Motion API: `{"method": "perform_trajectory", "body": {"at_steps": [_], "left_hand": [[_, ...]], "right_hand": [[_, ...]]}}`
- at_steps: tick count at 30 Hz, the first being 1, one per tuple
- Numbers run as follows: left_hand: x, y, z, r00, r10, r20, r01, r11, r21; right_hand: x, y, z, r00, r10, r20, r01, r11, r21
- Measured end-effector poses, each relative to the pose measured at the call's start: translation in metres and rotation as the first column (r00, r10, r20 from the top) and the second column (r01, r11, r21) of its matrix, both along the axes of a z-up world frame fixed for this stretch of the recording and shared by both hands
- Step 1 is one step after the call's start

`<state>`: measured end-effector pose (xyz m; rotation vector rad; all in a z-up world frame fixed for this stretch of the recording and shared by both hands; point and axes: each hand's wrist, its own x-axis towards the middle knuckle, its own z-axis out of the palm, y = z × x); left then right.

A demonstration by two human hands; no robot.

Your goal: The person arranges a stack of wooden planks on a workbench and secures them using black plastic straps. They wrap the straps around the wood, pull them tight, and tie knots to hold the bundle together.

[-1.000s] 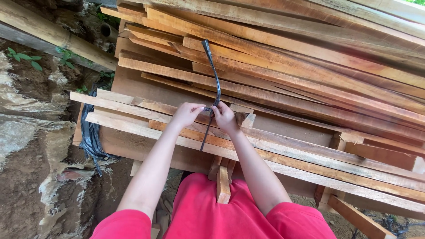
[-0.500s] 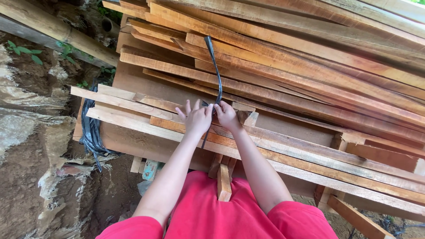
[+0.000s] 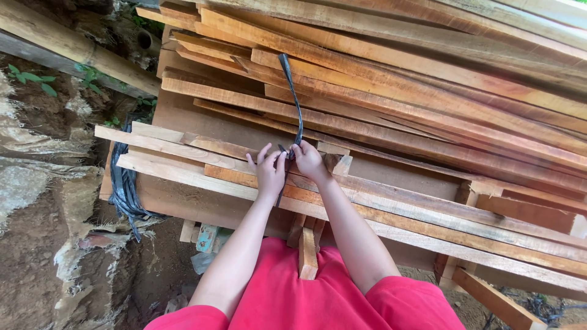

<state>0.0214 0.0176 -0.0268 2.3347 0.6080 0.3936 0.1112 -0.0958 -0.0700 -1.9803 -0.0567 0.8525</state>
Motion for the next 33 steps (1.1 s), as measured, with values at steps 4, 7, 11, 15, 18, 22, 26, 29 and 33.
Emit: {"method": "perform_trajectory", "body": {"at_steps": [4,7,11,15,18,22,26,29,33], "left_hand": [[0.002,-0.001,0.010,0.997,-0.072,0.035,0.070,0.997,0.034],[0.003,-0.002,0.005,0.997,-0.069,0.025,0.069,0.997,0.020],[0.002,0.005,-0.018,0.999,-0.017,-0.042,0.015,0.999,-0.042],[0.003,0.008,-0.020,0.997,-0.002,-0.076,-0.005,0.996,-0.088],[0.002,0.011,-0.020,0.995,-0.024,-0.095,0.014,0.994,-0.104],[-0.001,0.016,-0.020,0.996,-0.064,-0.066,0.056,0.992,-0.113],[-0.003,0.021,-0.020,0.991,-0.127,-0.040,0.119,0.982,-0.149],[-0.003,0.021,-0.020,0.992,-0.121,-0.023,0.115,0.976,-0.186],[-0.001,0.019,-0.011,0.995,-0.084,-0.051,0.069,0.966,-0.248]], "right_hand": [[0.003,0.000,0.004,0.999,0.005,0.033,-0.004,1.000,-0.003],[-0.001,-0.004,0.017,1.000,-0.012,-0.002,0.012,1.000,-0.027],[-0.013,-0.007,0.039,0.987,-0.131,0.096,0.124,0.989,0.081],[-0.027,-0.014,0.037,0.912,-0.110,0.394,0.047,0.985,0.166],[-0.028,-0.012,0.045,0.798,-0.089,0.596,-0.028,0.982,0.185],[-0.025,-0.010,0.041,0.583,-0.062,0.810,-0.164,0.967,0.193],[-0.023,-0.011,0.045,0.510,0.059,0.858,-0.245,0.966,0.079],[-0.020,-0.012,0.043,0.515,0.129,0.847,-0.258,0.966,0.009],[-0.017,-0.013,0.044,0.728,0.143,0.670,-0.264,0.961,0.083]]}}
